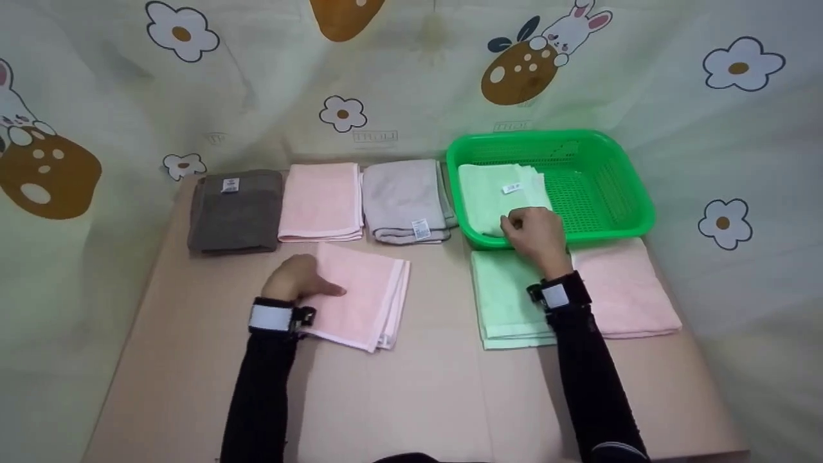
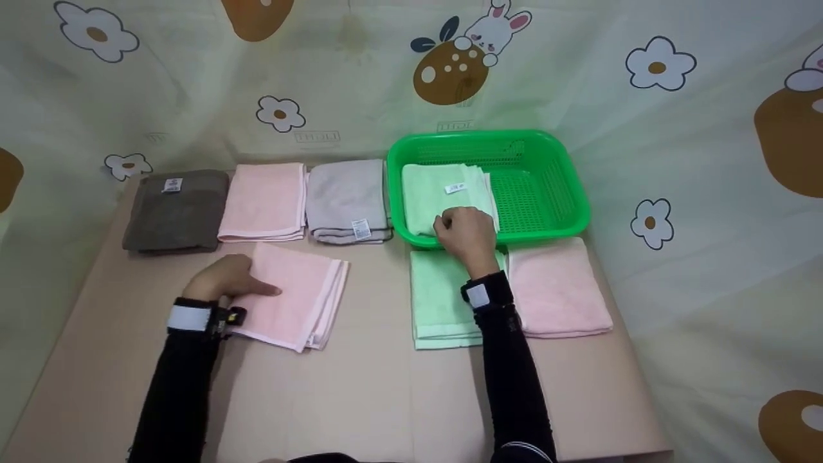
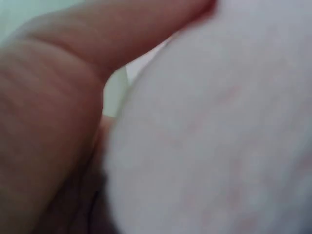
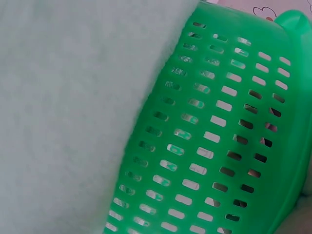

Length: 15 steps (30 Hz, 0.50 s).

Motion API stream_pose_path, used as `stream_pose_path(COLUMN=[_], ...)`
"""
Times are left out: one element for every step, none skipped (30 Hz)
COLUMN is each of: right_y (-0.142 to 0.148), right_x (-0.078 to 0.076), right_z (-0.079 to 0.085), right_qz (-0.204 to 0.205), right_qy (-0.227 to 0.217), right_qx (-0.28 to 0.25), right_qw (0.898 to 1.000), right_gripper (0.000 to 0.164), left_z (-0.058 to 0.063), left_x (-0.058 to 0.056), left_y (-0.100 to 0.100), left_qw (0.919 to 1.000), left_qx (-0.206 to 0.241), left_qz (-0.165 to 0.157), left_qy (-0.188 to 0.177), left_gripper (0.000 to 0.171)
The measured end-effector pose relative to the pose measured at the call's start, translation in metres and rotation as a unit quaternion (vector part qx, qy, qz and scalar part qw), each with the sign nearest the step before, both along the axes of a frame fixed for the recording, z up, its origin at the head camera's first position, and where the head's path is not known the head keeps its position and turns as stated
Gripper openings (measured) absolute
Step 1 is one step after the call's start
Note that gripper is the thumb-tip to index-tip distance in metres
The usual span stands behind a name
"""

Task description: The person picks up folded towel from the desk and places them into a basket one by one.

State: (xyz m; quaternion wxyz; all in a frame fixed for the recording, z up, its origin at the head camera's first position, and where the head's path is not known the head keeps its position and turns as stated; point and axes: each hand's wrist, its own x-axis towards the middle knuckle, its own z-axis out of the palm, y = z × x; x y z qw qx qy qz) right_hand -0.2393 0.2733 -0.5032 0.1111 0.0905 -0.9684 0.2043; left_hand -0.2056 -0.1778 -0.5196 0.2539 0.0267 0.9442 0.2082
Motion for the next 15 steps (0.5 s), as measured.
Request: stream_pose_path(right_y=[0.0,0.0,0.0,0.0,0.0,0.0,0.0,0.001,0.001,0.001,0.001,0.001,0.001,0.001,0.001], right_x=[0.0,0.0,0.0,0.001,0.001,0.001,0.001,0.0,0.0,0.0,0.0,0.0,0.0,0.0,0.0], right_z=[0.0,0.0,0.0,0.0,0.0,0.0,0.0,-0.001,-0.001,-0.001,-0.001,-0.001,-0.001,-0.001,-0.001], right_qz=[-0.001,-0.001,-0.002,-0.002,-0.002,-0.002,-0.003,-0.003,-0.003,-0.003,-0.002,-0.002,-0.001,0.0,0.0], right_qy=[-0.001,-0.002,-0.003,-0.003,-0.004,-0.004,-0.004,-0.003,-0.002,-0.002,-0.001,0.0,0.001,0.002,0.003], right_qx=[0.0,-0.001,-0.001,0.0,0.0,0.001,0.002,0.003,0.004,0.005,0.005,0.005,0.005,0.005,0.004], right_qw=[1.0,1.0,1.0,1.0,1.0,1.0,1.0,1.0,1.0,1.0,1.0,1.0,1.0,1.0,1.0], right_gripper=[0.039,0.039,0.038,0.038,0.038,0.038,0.038,0.038,0.038,0.039,0.039,0.039,0.04,0.04,0.04], left_z=[-0.002,-0.004,-0.006,-0.008,-0.01,-0.013,-0.016,-0.018,-0.021,-0.022,-0.024,-0.026,-0.029,-0.031,-0.032], left_x=[0.0,0.001,0.002,0.003,0.004,0.004,0.005,0.005,0.005,0.005,0.005,0.005,0.004,0.002,0.001], left_y=[0.012,0.024,0.034,0.044,0.052,0.06,0.066,0.071,0.074,0.076,0.077,0.078,0.077,0.076,0.075], left_qw=[0.9999,0.9995,0.9987,0.9975,0.9959,0.9941,0.9923,0.9899,0.9876,0.9857,0.9841,0.9828,0.9819,0.9812,0.9809], left_qx=[0.005,0.01,0.017,0.025,0.037,0.05,0.067,0.083,0.099,0.114,0.126,0.134,0.141,0.145,0.148], left_qz=[-0.008,-0.021,-0.033,-0.045,-0.056,-0.067,-0.074,-0.083,-0.087,-0.091,-0.094,-0.097,-0.099,-0.101,-0.102], left_qy=[0.011,0.023,0.035,0.049,0.059,0.069,0.074,0.08,0.084,0.085,0.083,0.082,0.079,0.078,0.074], left_gripper=[0.066,0.066,0.067,0.068,0.068,0.068,0.066,0.065,0.064,0.062,0.06,0.058,0.057,0.056,0.055])
